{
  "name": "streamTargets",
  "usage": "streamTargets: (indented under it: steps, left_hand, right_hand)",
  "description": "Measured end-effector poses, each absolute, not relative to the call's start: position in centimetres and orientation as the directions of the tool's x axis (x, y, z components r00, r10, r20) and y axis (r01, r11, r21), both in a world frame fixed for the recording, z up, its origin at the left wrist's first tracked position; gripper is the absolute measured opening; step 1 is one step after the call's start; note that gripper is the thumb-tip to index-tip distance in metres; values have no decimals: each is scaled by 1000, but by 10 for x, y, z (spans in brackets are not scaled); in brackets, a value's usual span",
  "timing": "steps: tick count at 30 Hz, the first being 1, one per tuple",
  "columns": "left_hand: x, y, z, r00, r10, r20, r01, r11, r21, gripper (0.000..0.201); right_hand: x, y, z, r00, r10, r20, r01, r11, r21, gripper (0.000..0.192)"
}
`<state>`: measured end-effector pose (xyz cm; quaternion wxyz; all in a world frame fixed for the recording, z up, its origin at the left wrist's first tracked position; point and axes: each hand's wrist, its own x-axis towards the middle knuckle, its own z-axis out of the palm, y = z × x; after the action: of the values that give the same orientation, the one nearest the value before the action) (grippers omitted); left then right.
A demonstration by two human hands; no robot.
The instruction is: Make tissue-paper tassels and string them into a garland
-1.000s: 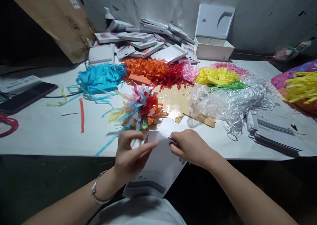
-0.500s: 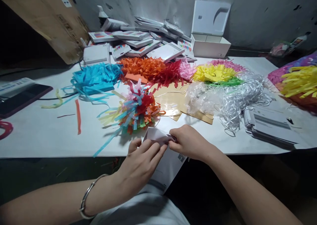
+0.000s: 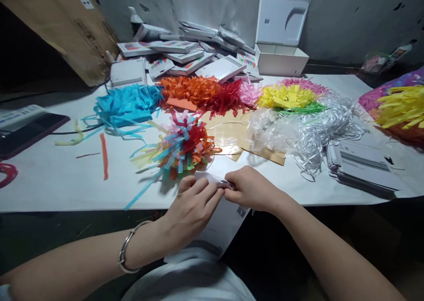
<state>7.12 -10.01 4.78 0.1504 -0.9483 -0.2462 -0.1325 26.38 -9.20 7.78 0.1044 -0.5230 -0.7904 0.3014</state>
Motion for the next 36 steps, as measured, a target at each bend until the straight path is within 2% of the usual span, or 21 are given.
streamTargets:
  steps: [4,9,13,17,19,21,24,25,26,29,32,34,36]
  left_hand:
    - [71,-98,48,843,426,328,512,-823,-245,17]
    - [72,-96,47,820,456,345,537,-823,-188,15]
    - [72,-96,48,822,453,344,536,-819,-202,19]
    - [69,-101,51,812,445,379,530,-833,-158,22]
    - [65,-103,53,791,439,427,515,-854,-74,20]
    - [60,-104,54,698,456,552,515,-855,55,16]
    - [52,-97,54,462,567,682,525,-794,305,43]
    - [50,-93,53,427,625,653,500,-765,405,46]
    - [48,-89,52,430,687,585,456,-725,517,40]
    - [47,-78,46,504,802,321,298,-510,807,11]
    - [48,-75,43,452,863,226,195,-343,919,12]
    - [48,-75,45,417,890,187,150,-270,951,26]
    - [48,-74,49,456,883,110,137,-191,972,26]
  right_hand:
    - [263,-91,78,-431,889,-154,767,271,-582,29]
    - [259,-91,81,-414,897,-156,790,269,-551,26]
    - [256,-92,84,-404,900,-162,807,267,-527,27]
    - [259,-91,87,-437,880,-188,787,273,-553,30]
    - [261,-90,87,-460,864,-204,770,273,-577,29]
    - [263,-91,88,-468,858,-211,759,268,-593,27]
    - [263,-95,90,-471,856,-213,753,265,-602,23]
    - [263,-96,90,-476,853,-214,754,271,-598,23]
    - [263,-98,91,-481,850,-216,757,278,-592,22]
    - [264,-99,90,-491,841,-226,752,278,-598,23]
    - [267,-101,88,-482,846,-229,717,230,-658,31]
    - [269,-103,84,-449,869,-206,715,212,-666,33]
    - [269,-106,81,-406,898,-172,721,200,-663,33]
